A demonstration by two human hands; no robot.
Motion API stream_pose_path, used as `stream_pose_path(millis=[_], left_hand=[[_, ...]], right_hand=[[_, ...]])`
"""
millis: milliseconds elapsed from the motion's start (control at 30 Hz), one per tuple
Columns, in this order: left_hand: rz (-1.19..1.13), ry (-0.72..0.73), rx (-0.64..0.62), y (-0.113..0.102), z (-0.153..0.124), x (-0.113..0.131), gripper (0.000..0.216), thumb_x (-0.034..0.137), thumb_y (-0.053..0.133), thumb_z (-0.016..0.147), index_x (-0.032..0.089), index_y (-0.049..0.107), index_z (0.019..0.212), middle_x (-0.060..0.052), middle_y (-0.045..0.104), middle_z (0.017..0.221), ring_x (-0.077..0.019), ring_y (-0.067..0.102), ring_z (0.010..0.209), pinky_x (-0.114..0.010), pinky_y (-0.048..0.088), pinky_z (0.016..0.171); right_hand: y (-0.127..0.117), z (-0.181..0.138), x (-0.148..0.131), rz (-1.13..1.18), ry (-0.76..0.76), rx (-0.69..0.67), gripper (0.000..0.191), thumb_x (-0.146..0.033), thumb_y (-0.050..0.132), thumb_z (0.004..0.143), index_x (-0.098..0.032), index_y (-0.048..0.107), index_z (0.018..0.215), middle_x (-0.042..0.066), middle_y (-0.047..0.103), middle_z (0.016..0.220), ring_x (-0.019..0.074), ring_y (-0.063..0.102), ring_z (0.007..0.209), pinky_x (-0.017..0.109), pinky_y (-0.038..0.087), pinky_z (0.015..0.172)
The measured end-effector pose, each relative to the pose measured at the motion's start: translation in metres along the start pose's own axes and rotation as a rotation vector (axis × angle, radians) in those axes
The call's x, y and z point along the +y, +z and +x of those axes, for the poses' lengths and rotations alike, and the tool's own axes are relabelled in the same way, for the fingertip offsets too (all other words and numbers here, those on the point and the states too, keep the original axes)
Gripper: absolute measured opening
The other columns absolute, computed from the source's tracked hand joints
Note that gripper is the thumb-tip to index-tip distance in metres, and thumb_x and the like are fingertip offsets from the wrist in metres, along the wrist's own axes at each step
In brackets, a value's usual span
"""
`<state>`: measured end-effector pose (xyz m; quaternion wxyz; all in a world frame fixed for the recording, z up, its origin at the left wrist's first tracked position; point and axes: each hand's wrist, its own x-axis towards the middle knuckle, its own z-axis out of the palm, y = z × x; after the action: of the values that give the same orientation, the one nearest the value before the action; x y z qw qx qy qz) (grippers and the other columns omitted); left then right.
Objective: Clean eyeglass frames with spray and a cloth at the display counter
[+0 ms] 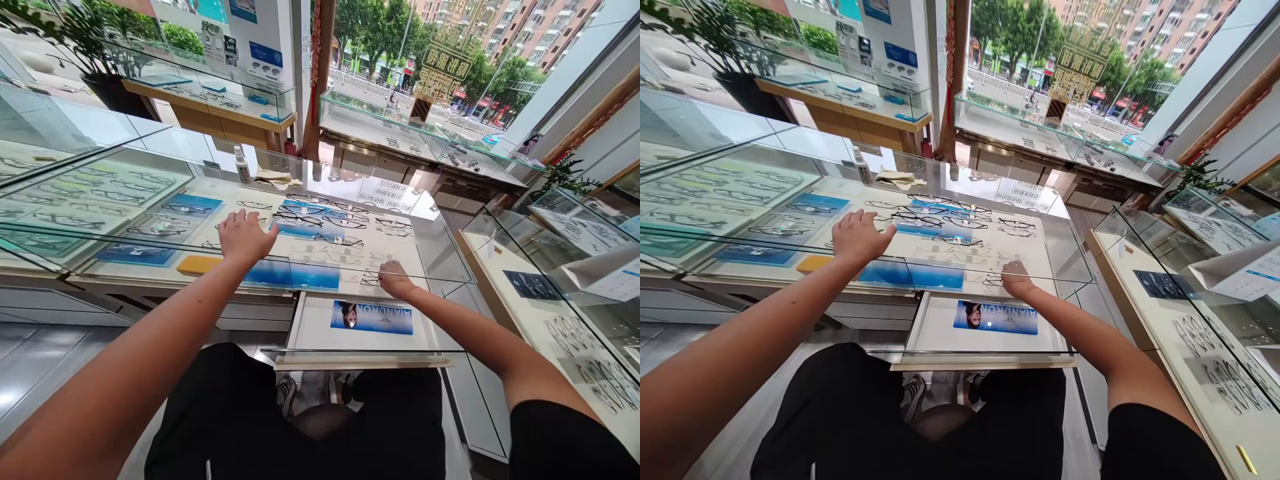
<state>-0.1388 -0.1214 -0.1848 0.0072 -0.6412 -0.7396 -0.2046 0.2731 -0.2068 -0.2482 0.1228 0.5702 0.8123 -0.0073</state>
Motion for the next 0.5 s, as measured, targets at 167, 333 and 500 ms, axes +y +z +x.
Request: stream_pose_path(millis=[167,333,500], left_hand=[[0.003,0.001,-0.003,-0.003,-0.002,0.001,0.074,0.057,0.045,0.096,0.01,0.061,0.15,-0.024,0.05,0.165,-0.0406,0.041,0.156,-0.055,0.03,0.128],[0.025,0.002,0.004,-0.004,-0.004,0.0,0.074,0.056,0.044,0.097,0.01,0.061,0.152,-0.023,0.051,0.165,-0.0399,0.04,0.157,-0.055,0.031,0.128],[0.031,0.003,0.003,-0.003,-0.005,-0.001,0.073,0.056,0.045,0.097,0.011,0.06,0.152,-0.022,0.051,0.165,-0.0399,0.041,0.156,-0.056,0.031,0.127]], right_hand=[[0.022,0.033,0.024,-0.067,0.055,0.057,0.028,-0.012,0.053,0.097,-0.011,0.081,0.102,0.021,0.076,0.116,0.0326,0.062,0.117,0.043,0.036,0.108],[0.037,0.053,0.053,-0.078,0.125,0.104,0.032,-0.01,0.051,0.097,-0.01,0.081,0.104,0.021,0.077,0.114,0.0312,0.063,0.114,0.042,0.035,0.106],[0.052,0.067,0.086,-0.053,0.201,0.152,0.029,-0.013,0.054,0.095,-0.013,0.083,0.102,0.02,0.077,0.114,0.0315,0.061,0.114,0.042,0.034,0.106]])
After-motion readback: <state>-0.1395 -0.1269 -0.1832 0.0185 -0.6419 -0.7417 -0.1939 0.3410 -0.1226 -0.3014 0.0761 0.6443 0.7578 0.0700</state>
